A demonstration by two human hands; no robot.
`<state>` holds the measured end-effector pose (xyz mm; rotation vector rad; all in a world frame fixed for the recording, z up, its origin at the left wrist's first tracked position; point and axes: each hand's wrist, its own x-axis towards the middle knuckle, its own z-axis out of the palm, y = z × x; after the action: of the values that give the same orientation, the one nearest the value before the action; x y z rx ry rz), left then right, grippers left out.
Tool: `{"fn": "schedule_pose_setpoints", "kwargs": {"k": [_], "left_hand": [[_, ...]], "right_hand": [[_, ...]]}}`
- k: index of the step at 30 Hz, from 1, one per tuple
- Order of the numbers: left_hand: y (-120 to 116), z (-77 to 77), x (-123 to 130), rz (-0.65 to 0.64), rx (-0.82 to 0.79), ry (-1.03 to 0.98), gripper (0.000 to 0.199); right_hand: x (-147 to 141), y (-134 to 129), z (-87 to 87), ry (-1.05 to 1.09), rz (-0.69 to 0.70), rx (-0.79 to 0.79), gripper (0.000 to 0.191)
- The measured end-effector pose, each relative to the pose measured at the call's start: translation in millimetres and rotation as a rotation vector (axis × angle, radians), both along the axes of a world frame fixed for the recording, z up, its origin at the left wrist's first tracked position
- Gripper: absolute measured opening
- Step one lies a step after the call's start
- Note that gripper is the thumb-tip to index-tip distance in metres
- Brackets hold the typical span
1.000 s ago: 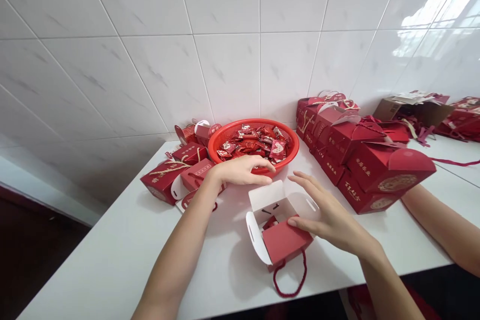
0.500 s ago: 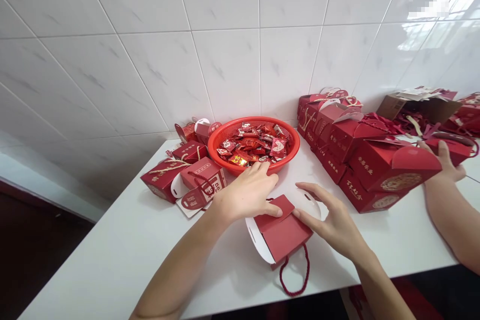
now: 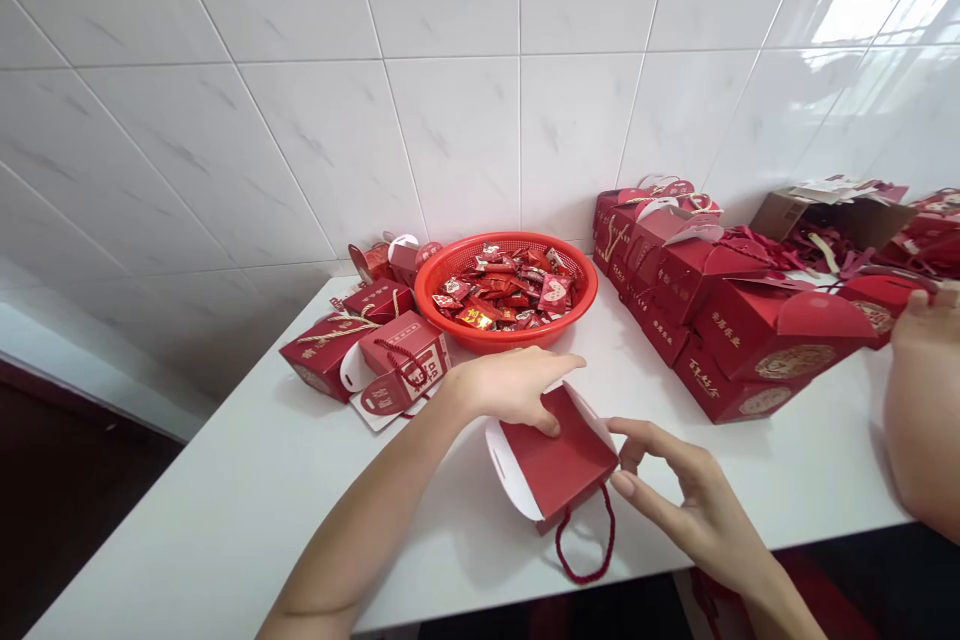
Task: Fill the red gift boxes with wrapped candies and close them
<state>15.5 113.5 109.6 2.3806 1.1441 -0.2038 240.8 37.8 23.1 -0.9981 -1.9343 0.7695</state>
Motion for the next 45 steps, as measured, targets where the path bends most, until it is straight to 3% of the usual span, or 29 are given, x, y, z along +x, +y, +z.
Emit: {"fn": "schedule_pose_setpoints", "kwargs": {"k": [4,13,18,21,24,30,36,40,45], "left_hand": [[8.1,-1.1,-5.7,0.008,-0.05,0.015,0.074],[18.6,4.9,-37.3,-0.009,-0.312,-0.194,0.074],[25.2,-0.2,-31.5,-0.01,-0.268,-0.131,0.079],[24.5,4.6,-31.7,0.05,-0.228,-0.071,0.071],[20.5,12.9,-43.1,0.1,-0.217,-0.147,0.065],[11.6,21.2,-62.7,-0.037,-0.397,-0.352,0.08],[13.1,15.4,-34.3,0.053,-0.077,-0.15,0.053],[15.2,5.5,-19.4,0.012,-0.047,-0.074,0.043],[12.4,3.3,-18.6,0.094,-0.015,-0.004,0.053]], "right_hand": [[-6.4,-1.1,-1.1,-0.066,0.076,-0.009,0.032],[-8.0,0.7,-6.3,-0.159,0.042,-0.009,0.032],[-11.5,4.1,-5.4,-0.19,0.031,0.012,0.033],[-10.8,6.2,-5.4,-0.193,0.015,0.01,0.036],[-9.6,7.0,-5.2,-0.191,-0.009,-0.028,0.039],[-11.5,7.8,-0.1,-0.139,0.011,-0.12,0.044],[-13.9,7.2,0.2,-0.133,0.03,-0.162,0.045],[-11.2,3.9,-1.7,-0.048,0.048,-0.222,0.047],[0.4,2.7,6.1,0.29,0.208,-0.565,0.062]]}}
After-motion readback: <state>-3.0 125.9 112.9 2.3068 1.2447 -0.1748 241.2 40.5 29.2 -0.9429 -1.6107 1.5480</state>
